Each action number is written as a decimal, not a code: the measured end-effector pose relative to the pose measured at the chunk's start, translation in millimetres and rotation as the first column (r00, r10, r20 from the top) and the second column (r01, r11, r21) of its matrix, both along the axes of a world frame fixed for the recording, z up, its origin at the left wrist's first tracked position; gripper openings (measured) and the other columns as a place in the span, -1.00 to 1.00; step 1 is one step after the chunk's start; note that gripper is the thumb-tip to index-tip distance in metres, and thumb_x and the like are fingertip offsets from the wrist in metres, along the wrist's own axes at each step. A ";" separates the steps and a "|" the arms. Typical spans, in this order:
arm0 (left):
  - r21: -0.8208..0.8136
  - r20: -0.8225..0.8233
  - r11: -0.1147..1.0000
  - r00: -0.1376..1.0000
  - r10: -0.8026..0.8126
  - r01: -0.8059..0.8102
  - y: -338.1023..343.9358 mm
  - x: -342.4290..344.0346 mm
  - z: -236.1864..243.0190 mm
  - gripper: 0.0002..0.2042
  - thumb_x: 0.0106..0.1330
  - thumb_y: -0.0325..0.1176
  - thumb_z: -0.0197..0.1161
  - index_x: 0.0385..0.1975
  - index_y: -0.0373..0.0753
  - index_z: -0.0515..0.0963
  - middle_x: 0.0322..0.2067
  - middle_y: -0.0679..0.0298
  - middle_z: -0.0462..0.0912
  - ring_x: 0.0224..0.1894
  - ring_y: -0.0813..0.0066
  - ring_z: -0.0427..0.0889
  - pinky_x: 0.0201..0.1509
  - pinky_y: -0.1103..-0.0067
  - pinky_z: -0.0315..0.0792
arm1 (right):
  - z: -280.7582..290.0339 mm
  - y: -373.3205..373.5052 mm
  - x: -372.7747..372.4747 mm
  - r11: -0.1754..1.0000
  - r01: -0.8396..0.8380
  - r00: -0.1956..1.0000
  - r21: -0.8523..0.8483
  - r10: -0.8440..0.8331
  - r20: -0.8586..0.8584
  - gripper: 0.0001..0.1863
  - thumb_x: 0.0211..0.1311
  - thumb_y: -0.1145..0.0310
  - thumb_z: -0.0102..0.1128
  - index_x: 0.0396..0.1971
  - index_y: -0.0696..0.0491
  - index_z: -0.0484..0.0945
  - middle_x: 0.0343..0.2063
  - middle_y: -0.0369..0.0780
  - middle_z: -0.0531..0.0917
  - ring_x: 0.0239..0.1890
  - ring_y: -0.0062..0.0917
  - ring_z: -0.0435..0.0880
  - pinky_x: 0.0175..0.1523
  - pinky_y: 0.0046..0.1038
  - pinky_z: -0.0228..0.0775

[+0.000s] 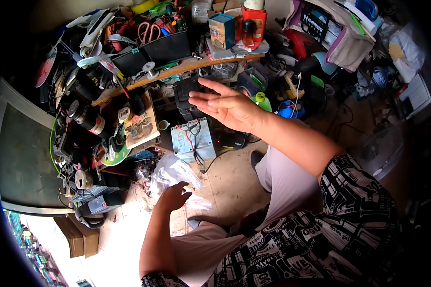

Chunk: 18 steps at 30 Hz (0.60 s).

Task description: The person manipulates a small black electrical connector with red and black wires by hand, using a small precision tool to work on the internal parts, and then handles a spool of wire.

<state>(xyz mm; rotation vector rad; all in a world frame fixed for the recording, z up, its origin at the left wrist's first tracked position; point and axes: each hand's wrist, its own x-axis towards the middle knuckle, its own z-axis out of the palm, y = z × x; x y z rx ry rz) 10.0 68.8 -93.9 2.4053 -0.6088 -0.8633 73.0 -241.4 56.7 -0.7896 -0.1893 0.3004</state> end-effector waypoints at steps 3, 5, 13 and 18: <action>-0.018 0.007 1.000 1.000 0.011 -0.010 -3.8 1.7 4.5 -0.57 0.19 -0.16 0.22 0.01 -0.25 0.46 -0.22 0.00 0.64 -0.15 0.03 0.62 -0.07 0.32 0.48 | 0.9 -0.6 -0.9 0.999 0.020 1.000 -0.033 -0.020 -0.003 -0.24 0.12 0.60 0.02 0.35 0.08 -0.04 0.21 0.00 0.29 0.32 -0.27 0.22 0.42 -0.33 -0.08; -0.022 0.011 1.000 1.000 0.002 -0.001 -4.6 2.4 2.3 -0.57 0.19 -0.16 0.22 0.02 -0.25 0.45 -0.22 0.00 0.64 -0.15 0.03 0.62 -0.07 0.32 0.48 | 0.1 -1.5 -0.6 0.999 0.030 1.000 -0.036 -0.030 -0.002 -0.24 0.12 0.60 0.01 0.35 0.08 -0.04 0.21 0.01 0.28 0.31 -0.27 0.23 0.42 -0.32 -0.09; -0.013 0.013 0.999 0.999 -0.042 0.042 2.6 0.8 -6.9 -0.54 0.20 -0.11 0.21 0.02 -0.25 0.44 -0.21 -0.02 0.63 -0.13 0.00 0.60 -0.06 0.30 0.47 | -5.9 4.9 -1.7 0.997 0.058 0.998 -0.052 -0.058 -0.004 -0.27 0.17 0.71 0.02 0.33 -0.01 0.04 0.17 0.01 0.33 0.24 -0.31 0.33 0.33 -0.39 0.15; 0.048 -0.042 0.998 0.998 -0.043 0.045 -8.7 4.6 7.2 -0.53 0.23 -0.14 0.19 0.08 -0.26 0.41 -0.15 0.04 0.63 -0.07 0.07 0.59 0.02 0.39 0.44 | -7.0 6.9 -5.1 0.970 0.095 0.993 -0.226 -0.108 -0.049 -0.23 0.11 0.74 0.07 0.33 0.02 0.05 0.07 -0.01 0.46 0.13 -0.34 0.48 0.26 -0.39 0.27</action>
